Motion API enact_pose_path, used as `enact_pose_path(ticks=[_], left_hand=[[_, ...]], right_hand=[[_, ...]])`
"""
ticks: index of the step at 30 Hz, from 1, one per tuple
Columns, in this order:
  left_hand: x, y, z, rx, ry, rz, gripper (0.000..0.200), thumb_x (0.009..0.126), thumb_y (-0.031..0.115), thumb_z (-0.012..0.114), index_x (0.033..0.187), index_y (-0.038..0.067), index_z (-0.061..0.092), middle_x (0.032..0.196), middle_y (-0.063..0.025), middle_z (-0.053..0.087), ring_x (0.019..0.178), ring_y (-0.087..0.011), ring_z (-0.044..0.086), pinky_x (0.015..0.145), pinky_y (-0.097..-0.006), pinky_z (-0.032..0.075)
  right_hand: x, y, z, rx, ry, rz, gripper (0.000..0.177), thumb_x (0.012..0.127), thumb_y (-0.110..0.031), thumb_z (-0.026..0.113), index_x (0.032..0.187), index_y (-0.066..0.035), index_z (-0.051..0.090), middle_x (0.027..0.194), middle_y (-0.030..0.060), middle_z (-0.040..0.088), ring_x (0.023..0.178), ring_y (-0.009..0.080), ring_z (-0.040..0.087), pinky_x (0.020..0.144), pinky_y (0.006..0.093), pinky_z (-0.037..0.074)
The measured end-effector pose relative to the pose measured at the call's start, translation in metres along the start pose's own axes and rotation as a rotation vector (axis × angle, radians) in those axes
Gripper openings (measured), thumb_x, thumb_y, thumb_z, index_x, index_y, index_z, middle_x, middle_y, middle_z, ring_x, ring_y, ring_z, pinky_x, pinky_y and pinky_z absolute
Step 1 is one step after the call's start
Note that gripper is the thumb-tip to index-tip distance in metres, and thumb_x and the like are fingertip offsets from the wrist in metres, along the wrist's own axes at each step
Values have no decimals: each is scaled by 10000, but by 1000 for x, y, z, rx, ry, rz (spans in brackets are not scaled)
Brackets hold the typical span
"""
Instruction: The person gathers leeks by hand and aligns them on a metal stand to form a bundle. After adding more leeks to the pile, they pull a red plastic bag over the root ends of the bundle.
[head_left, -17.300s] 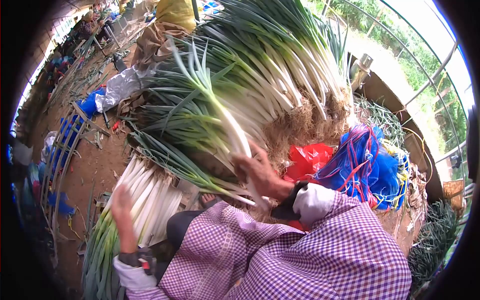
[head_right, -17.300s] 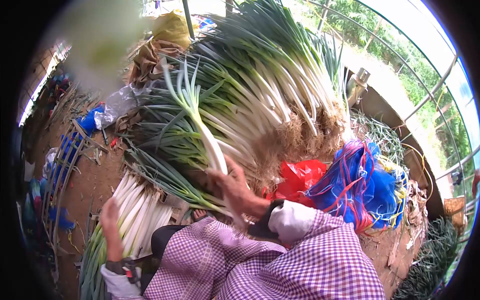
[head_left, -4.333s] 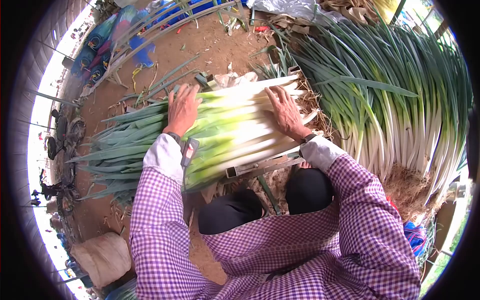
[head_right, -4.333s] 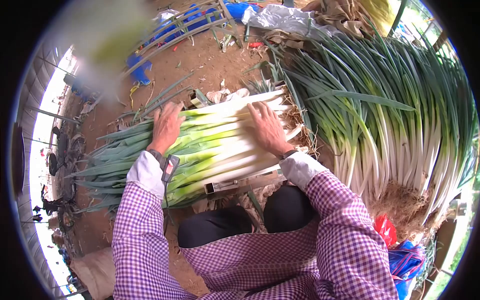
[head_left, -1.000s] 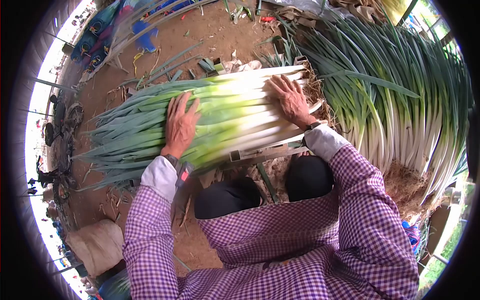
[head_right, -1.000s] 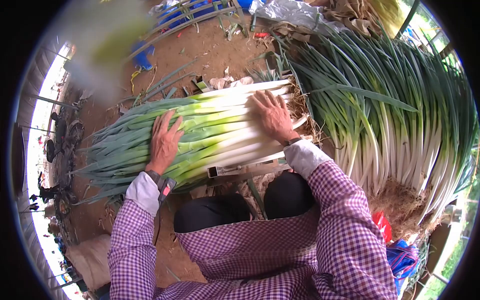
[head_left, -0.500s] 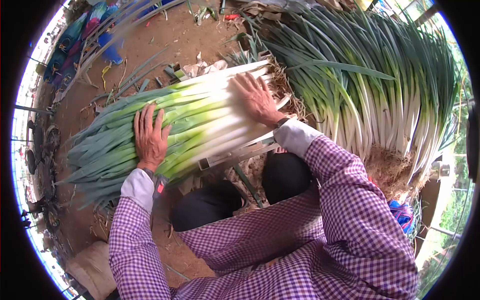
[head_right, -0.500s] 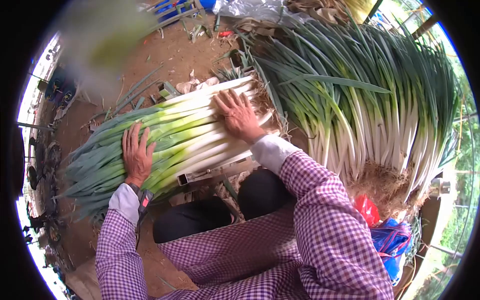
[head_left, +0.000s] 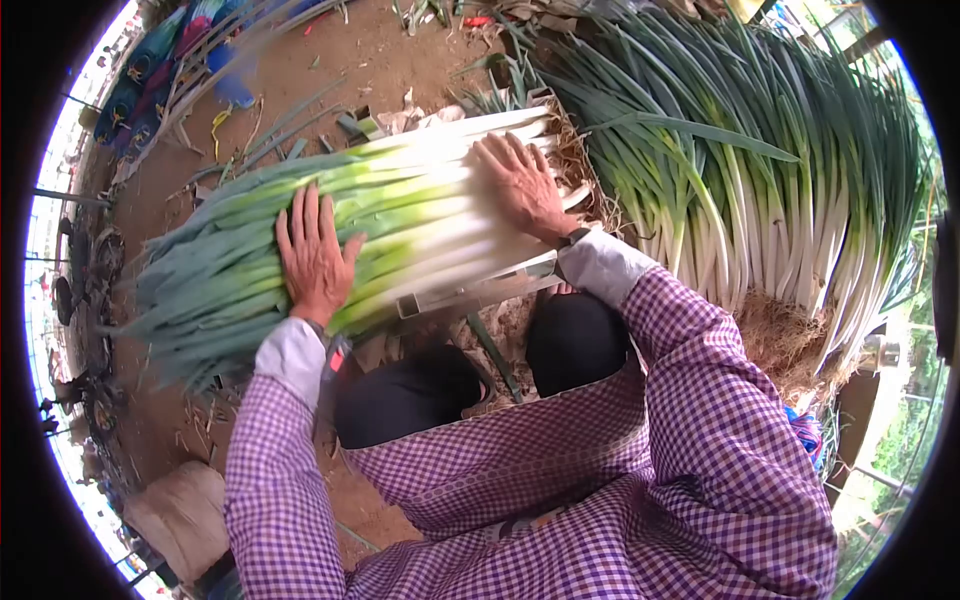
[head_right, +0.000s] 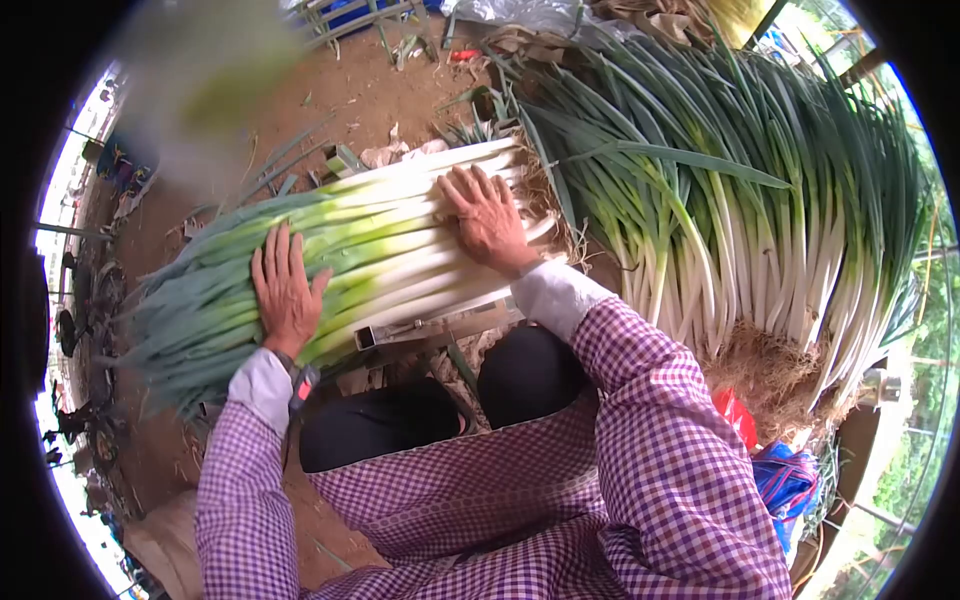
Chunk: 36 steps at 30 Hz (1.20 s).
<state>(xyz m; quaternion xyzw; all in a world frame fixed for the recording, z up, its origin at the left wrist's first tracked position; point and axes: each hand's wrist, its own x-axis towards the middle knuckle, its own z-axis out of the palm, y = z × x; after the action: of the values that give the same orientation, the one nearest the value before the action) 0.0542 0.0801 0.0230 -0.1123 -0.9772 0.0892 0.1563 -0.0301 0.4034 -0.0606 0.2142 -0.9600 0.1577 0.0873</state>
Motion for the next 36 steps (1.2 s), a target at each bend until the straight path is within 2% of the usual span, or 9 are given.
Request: enact_pose_path(ticks=[9,13,14,17,21,25,32,35,36], left_hand=[[0,4,0,10,16,-9,698,953,404,662,1468,-30,481,1638,-160,368,1537,-325,295,1252,-513,192],[-4,2,1,14,16,4,694,965,417,646,1472,-27,479,1641,-160,366,1540,-326,291,1252,-509,193],[-6,1,2,3,15,8,694,967,419,644,1473,-25,479,1642,-161,364,1541,-326,290,1252,-509,193],[-1,-1,4,-17,8,9,713,970,428,641,1493,-20,456,1646,-162,358,1544,-325,285,1254,-511,188],[-6,3,7,11,1,-11,727,974,443,632,1505,-16,439,1654,-157,346,1549,-323,272,1257,-516,183],[-4,4,2,66,8,-6,713,991,456,606,1506,-10,442,1658,-151,340,1551,-316,270,1259,-514,182],[-4,4,4,66,-9,-19,695,1006,449,588,1509,-9,441,1660,-143,335,1554,-310,260,1261,-508,177],[-4,2,5,77,-15,-9,697,1009,452,583,1510,-9,434,1664,-143,330,1558,-311,253,1262,-505,175],[-4,2,5,87,-13,-1,693,1015,452,576,1514,-5,426,1669,-141,325,1562,-311,247,1262,-505,176]], right_hand=[[6,43,-10,23,-89,66,724,1052,-597,440,1622,-165,326,1678,127,311,1575,358,221,1269,560,200],[2,37,-6,16,-30,118,751,1038,-638,426,1638,-203,303,1693,110,283,1595,340,159,1272,570,189],[-5,37,-12,95,-156,190,745,1036,-643,420,1645,-234,287,1709,92,245,1603,334,121,1275,567,189],[-9,34,-17,160,-188,218,737,1036,-642,416,1646,-251,281,1718,81,220,1605,334,109,1277,563,190],[-7,37,1,63,-50,149,749,1038,-644,406,1653,-240,265,1727,59,196,1603,327,122,1271,559,210],[-8,36,-8,119,-156,193,770,1046,-631,403,1655,-185,253,1719,110,213,1602,348,128,1269,565,196],[-23,31,-16,153,-100,160,766,1040,-603,464,1623,-133,304,1688,149,278,1573,389,207,1230,600,238],[-39,14,-24,160,-129,226,805,1035,-633,444,1603,-75,323,1660,181,318,1553,394,254,1245,572,219],[-44,12,-19,163,-57,237,785,1040,-629,434,1593,-79,348,1651,169,343,1551,372,266,1259,542,201]])
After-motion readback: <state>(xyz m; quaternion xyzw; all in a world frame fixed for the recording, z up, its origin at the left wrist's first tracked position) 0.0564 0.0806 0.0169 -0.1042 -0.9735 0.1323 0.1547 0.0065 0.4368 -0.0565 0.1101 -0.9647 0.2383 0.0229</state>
